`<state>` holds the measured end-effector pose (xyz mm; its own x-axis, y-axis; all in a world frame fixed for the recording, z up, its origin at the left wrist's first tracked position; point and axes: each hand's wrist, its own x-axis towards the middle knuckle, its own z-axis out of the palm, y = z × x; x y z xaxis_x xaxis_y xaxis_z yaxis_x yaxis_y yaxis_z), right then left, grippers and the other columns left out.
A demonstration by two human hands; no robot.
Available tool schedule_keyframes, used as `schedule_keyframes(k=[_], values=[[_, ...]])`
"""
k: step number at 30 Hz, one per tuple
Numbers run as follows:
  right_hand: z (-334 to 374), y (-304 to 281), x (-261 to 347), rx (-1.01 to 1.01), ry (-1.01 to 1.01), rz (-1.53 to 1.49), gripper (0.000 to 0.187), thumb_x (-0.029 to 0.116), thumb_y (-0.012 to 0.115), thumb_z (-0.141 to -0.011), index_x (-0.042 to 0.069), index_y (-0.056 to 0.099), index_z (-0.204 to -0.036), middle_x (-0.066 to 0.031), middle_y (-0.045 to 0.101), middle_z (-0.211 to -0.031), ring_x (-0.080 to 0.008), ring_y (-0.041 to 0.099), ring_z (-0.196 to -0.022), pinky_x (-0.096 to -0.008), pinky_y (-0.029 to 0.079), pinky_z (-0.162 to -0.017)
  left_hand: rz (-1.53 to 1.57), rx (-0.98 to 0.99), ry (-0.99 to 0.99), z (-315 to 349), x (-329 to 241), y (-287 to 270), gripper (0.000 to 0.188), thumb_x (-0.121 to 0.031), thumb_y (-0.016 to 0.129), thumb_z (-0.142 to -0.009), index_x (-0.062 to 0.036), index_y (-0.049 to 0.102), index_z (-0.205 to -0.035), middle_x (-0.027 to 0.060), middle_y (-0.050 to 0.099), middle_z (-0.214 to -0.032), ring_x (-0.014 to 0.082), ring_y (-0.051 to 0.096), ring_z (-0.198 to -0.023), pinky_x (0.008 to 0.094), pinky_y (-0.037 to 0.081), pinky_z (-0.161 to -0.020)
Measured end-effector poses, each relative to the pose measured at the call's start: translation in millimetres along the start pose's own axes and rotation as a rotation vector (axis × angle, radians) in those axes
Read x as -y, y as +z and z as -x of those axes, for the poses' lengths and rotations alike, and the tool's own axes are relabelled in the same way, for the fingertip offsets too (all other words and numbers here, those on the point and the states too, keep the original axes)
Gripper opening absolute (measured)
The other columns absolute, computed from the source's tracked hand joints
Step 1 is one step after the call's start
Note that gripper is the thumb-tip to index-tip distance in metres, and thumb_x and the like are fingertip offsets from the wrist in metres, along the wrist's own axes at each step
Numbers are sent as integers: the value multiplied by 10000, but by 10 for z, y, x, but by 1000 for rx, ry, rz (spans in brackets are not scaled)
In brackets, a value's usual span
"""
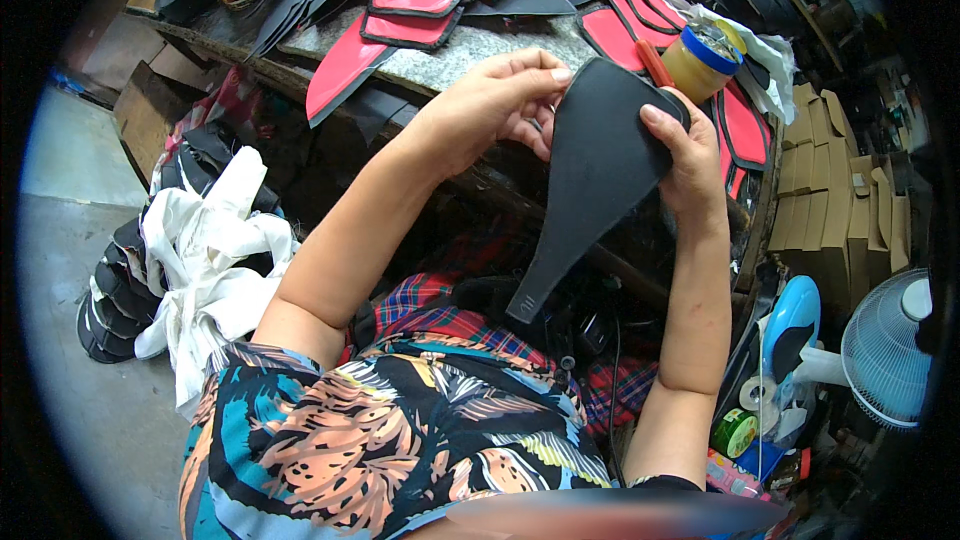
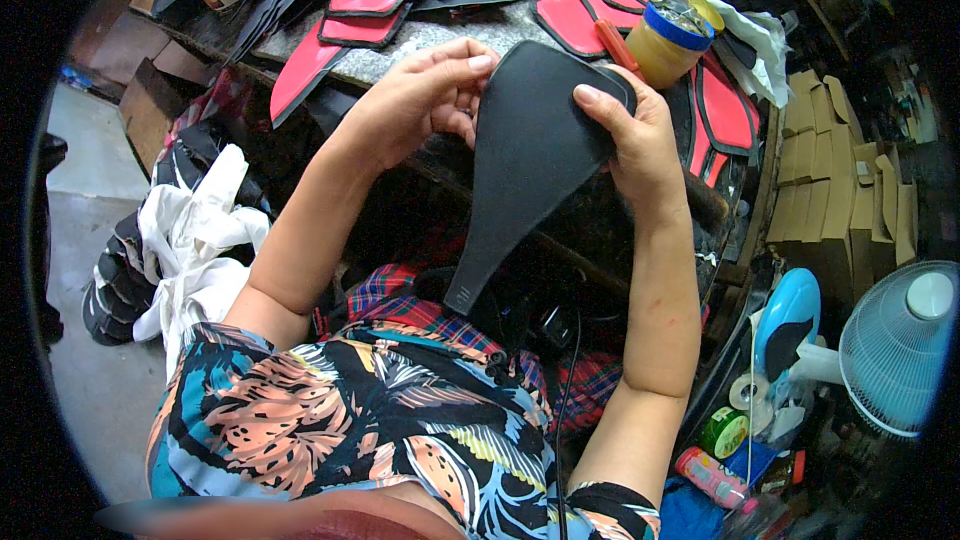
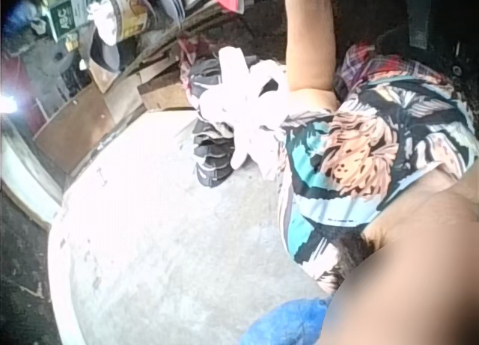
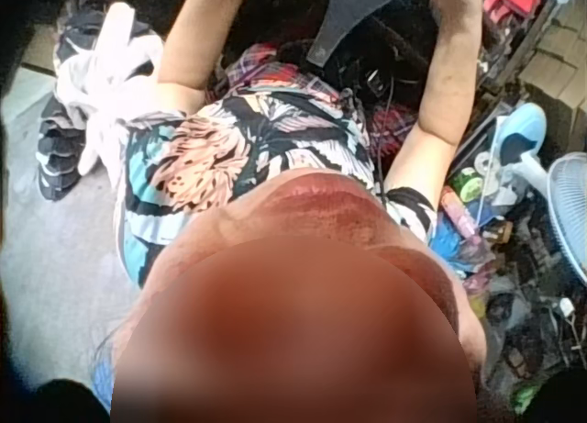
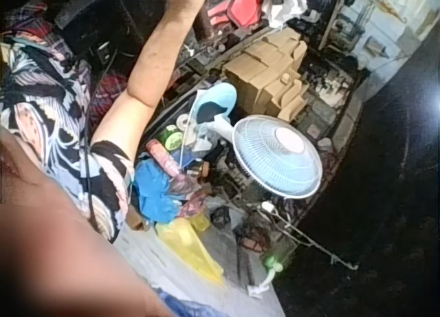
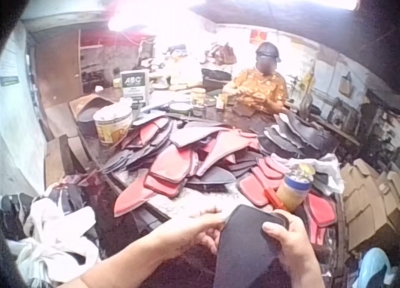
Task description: The person trims the edges of pink and black material pieces using a red utility knife. They repeatedly pick up a piece, trim its edges, flip it over, and place it back on the table among other similar pieces.
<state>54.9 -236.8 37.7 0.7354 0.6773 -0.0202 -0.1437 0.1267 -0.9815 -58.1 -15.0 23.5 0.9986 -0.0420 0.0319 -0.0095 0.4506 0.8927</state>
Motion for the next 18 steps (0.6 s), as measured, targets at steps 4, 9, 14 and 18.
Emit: schedule_keyframes(k=[4,9,14,18], values=[[-7,-17,-20,18,-52,-21,272,143,739,-895,-10,651,-1101,-60,714,-923,-118,699,-750,-245,584,-669,-111,-48,22,45,-30,15,220,-220,645,-992,-19,635,-1079,38,660,-882,101,669,-751,256,598,-629],[-18,-24,-24,43,-14,-3,277,144,740,-892,-6,650,-1107,-60,715,-952,-115,702,-776,-239,583,-692,122,10,-46,35,-79,-22,205,-181,686,-964,-16,648,-1079,19,646,-851,86,657,-738,245,597,-615],[-1,-34,-8,11,-31,-43,296,144,739,-884,-10,647,-1120,-70,707,-985,-129,700,-843,-270,585,-764,-57,-39,75,4,-54,0,192,-158,692,-960,-31,643,-1095,15,651,-883,67,640,-717,224,576,-601],[9,-19,-22,-17,-109,-95,312,135,733,-888,-19,644,-1144,-76,701,-1011,-147,694,-889,-290,573,-828,-195,-132,145,-47,-58,69,229,-147,697,-958,-32,633,-1145,20,660,-933,61,625,-755,216,545,-657]])
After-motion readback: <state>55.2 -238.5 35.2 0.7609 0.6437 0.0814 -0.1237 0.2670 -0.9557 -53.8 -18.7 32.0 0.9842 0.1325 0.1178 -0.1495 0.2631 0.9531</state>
